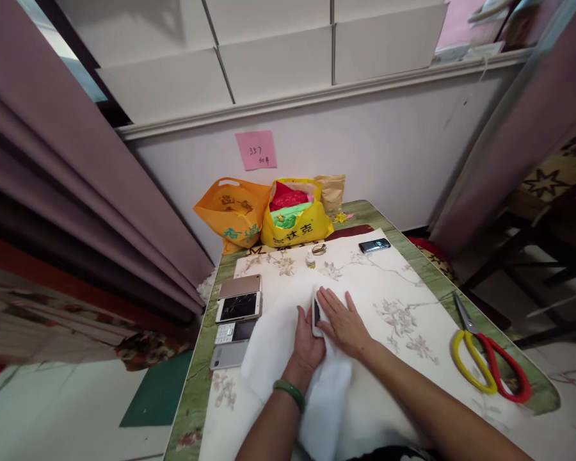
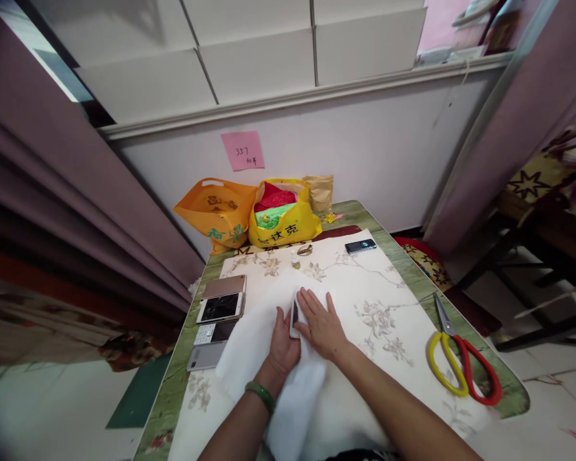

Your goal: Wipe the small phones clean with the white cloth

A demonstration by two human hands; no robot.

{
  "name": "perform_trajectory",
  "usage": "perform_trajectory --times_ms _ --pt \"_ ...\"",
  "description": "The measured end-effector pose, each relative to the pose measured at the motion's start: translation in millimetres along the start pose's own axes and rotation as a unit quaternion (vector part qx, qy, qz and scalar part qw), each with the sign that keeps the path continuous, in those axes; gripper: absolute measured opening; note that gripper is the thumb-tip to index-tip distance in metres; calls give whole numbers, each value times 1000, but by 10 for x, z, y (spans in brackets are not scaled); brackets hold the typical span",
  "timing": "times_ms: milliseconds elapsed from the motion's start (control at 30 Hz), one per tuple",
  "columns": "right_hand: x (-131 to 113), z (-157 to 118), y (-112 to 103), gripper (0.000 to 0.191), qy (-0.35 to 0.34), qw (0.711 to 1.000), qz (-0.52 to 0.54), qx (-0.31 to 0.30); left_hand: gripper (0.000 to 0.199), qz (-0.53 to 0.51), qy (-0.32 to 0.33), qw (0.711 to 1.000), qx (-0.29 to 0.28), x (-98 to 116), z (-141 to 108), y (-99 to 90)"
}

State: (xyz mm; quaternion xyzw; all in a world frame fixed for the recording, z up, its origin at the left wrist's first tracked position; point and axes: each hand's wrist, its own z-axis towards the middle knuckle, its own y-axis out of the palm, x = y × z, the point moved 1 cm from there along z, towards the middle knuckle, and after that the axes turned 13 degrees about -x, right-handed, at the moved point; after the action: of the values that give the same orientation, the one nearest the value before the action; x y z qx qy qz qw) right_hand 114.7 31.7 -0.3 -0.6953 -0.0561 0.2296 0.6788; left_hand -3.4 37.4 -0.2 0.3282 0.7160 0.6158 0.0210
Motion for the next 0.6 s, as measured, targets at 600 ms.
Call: perform_trajectory --times_ms 600 --pt "47 -297 35 54 -75 995 21 67 25 -47 -18 998 -25 -20 56 -89"
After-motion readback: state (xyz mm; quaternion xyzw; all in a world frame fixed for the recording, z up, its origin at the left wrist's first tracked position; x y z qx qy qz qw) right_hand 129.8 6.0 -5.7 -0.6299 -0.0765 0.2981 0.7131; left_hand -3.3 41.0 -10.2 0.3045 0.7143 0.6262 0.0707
